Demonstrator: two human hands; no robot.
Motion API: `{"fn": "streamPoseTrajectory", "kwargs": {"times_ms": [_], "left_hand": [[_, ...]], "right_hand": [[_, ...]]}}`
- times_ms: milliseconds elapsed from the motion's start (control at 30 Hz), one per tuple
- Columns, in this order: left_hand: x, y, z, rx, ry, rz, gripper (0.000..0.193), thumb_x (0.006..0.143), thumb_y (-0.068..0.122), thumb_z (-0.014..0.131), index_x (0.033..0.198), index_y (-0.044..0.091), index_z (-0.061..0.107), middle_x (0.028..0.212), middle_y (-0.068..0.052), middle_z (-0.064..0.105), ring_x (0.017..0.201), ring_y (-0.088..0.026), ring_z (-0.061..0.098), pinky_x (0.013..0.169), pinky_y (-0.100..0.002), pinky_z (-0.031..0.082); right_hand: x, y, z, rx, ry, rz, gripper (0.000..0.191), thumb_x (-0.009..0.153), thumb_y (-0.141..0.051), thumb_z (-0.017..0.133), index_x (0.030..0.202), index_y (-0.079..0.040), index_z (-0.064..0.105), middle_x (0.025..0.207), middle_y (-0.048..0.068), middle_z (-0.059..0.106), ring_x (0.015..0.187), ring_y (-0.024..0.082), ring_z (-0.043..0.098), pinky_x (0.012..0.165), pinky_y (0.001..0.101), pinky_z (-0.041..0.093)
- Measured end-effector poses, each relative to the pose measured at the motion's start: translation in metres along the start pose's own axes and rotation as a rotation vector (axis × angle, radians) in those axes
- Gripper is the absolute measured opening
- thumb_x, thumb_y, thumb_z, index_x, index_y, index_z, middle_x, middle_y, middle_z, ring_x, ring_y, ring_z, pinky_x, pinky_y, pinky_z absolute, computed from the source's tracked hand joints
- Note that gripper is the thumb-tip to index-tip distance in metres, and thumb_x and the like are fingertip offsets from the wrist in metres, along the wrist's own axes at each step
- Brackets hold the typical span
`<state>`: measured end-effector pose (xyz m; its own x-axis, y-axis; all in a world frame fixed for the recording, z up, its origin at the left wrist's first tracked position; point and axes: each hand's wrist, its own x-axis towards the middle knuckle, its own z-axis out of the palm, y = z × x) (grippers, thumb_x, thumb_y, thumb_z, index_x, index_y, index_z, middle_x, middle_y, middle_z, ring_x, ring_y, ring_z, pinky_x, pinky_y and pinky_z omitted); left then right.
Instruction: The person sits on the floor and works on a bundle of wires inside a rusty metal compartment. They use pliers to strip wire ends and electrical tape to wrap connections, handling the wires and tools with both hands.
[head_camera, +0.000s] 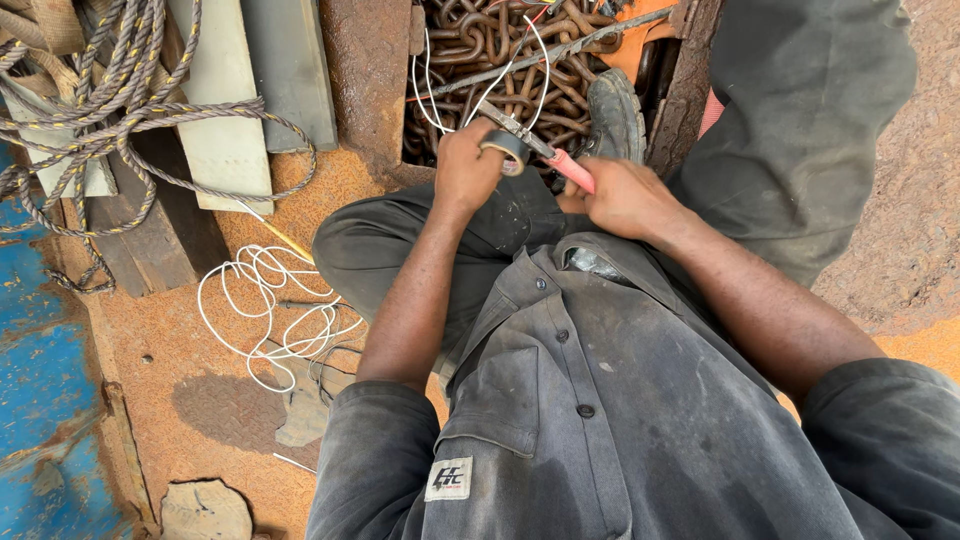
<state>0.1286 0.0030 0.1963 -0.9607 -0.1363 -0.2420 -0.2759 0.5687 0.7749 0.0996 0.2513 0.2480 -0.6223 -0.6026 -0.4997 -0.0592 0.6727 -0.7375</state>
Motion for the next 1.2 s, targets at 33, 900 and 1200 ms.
{"fn": "streamPoseTrajectory", "kwargs": {"times_ms": [33,900,1200], "left_hand": [[0.002,-0.005,0.001,-0.136,0.015,0.043,0.016,0.090,0.005,0.057,0.094,0.000,0.072,0.079,-0.010,0.072,0.071,-0.016,0.070,0.064,-0.033,0.055],[0.043,0.002,-0.015,-0.529,-0.173,-0.227,0.018,0.100,0.025,0.070,0.105,0.009,0.074,0.073,0.004,0.065,0.060,-0.003,0.059,0.048,-0.022,0.048],[0.033,0.011,0.002,0.009,0.238,0.127,0.011,0.090,0.011,0.078,0.101,0.009,0.075,0.091,-0.010,0.076,0.083,-0.028,0.073,0.071,-0.039,0.054]], "right_hand": [[0.003,0.002,-0.001,0.214,-0.101,0.003,0.028,0.081,-0.004,0.061,0.107,-0.002,0.072,0.101,0.012,0.079,0.093,0.020,0.075,0.085,0.0366,0.057],[0.028,-0.023,-0.037,-0.015,-0.034,0.191,0.035,0.081,-0.004,0.059,0.114,-0.004,0.069,0.112,0.018,0.069,0.107,0.040,0.067,0.090,0.0479,0.050],[0.037,-0.011,-0.027,-0.213,-0.026,0.212,0.031,0.085,-0.008,0.061,0.115,-0.002,0.064,0.119,0.020,0.064,0.112,0.042,0.062,0.096,0.0527,0.047]]}}
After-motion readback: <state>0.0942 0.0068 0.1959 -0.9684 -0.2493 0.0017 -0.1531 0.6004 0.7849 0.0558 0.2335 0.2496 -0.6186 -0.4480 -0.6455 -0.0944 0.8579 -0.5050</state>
